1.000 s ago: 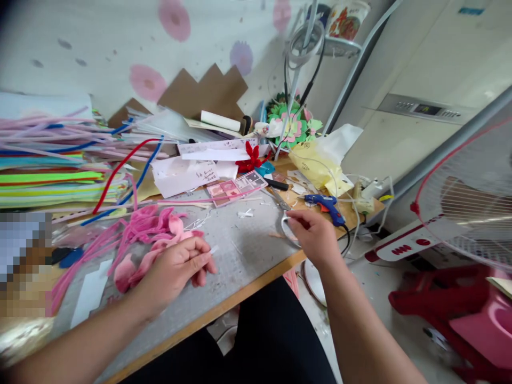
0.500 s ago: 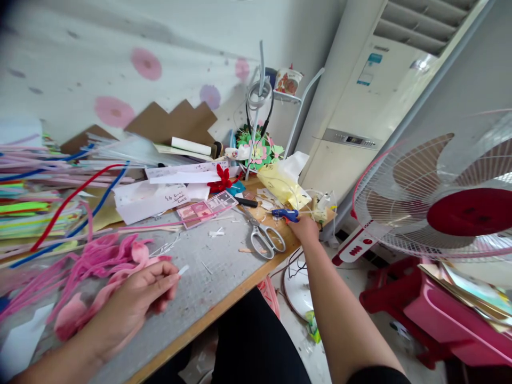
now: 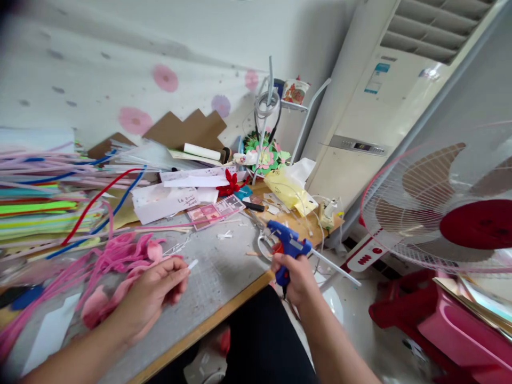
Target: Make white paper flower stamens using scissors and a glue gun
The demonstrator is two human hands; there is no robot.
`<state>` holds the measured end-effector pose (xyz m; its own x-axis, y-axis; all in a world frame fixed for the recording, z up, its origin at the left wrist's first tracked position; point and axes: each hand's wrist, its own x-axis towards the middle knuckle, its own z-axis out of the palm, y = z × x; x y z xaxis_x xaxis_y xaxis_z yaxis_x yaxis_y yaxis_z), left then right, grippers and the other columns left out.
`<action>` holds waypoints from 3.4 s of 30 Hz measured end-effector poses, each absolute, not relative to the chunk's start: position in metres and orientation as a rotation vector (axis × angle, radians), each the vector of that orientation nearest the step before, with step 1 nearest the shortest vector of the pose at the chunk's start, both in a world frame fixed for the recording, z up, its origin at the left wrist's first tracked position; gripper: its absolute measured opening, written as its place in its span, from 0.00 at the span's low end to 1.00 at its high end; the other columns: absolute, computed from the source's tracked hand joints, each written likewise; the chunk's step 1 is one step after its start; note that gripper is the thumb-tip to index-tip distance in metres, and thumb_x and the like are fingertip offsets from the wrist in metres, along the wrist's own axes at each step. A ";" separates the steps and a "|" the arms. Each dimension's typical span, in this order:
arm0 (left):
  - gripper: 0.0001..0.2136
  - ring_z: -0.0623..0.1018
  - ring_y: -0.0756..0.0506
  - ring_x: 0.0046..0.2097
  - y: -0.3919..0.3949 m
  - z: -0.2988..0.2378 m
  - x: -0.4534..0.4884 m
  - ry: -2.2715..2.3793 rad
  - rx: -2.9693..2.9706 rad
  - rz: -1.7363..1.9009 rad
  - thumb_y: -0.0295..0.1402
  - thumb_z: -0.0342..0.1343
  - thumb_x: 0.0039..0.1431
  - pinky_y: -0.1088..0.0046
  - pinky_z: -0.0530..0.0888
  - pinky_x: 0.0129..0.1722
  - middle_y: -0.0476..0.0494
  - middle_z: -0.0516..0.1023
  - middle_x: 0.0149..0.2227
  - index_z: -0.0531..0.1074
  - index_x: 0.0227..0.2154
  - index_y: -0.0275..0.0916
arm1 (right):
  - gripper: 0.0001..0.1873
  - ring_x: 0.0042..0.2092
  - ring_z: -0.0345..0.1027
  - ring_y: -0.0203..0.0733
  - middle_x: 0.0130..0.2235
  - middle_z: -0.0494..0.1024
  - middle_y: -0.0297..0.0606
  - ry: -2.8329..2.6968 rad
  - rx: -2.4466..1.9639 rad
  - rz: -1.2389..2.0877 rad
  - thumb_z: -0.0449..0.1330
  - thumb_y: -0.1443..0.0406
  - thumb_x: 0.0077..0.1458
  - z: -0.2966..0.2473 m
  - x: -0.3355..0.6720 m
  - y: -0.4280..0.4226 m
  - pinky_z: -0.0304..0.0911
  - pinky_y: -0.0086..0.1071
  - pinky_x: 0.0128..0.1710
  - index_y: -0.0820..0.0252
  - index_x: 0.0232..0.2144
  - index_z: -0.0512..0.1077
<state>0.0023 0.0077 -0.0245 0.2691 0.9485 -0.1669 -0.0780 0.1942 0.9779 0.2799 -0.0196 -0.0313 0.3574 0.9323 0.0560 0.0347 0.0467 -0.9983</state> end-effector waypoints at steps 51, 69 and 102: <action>0.03 0.63 0.55 0.16 -0.002 -0.016 0.005 0.954 0.738 1.095 0.29 0.59 0.48 0.81 0.57 0.16 0.53 0.69 0.13 0.72 0.26 0.36 | 0.08 0.30 0.67 0.40 0.28 0.74 0.34 -1.239 -1.335 1.337 0.65 0.61 0.46 -0.047 0.212 -0.039 0.64 0.31 0.30 0.57 0.28 0.72; 0.03 0.64 0.55 0.16 -0.005 -0.009 0.003 0.904 0.768 1.069 0.30 0.59 0.47 0.81 0.57 0.16 0.53 0.70 0.13 0.73 0.26 0.36 | 0.06 0.25 0.57 0.35 0.22 0.69 0.33 -1.105 -1.301 1.425 0.65 0.63 0.42 -0.042 0.211 -0.042 0.54 0.28 0.24 0.59 0.22 0.72; 0.03 0.63 0.55 0.16 -0.006 -0.009 0.002 0.916 0.776 1.016 0.30 0.58 0.47 0.79 0.55 0.17 0.53 0.69 0.12 0.73 0.26 0.36 | 0.09 0.27 0.59 0.38 0.23 0.69 0.34 -1.156 -1.401 1.346 0.65 0.60 0.42 -0.036 0.212 -0.044 0.56 0.31 0.27 0.60 0.22 0.72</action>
<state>0.0018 -0.0060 -0.0093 0.2422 0.9338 -0.2632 -0.3584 0.3382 0.8702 0.2120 -0.0436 -0.0356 -0.0079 0.9778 -0.2096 0.0596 -0.2088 -0.9761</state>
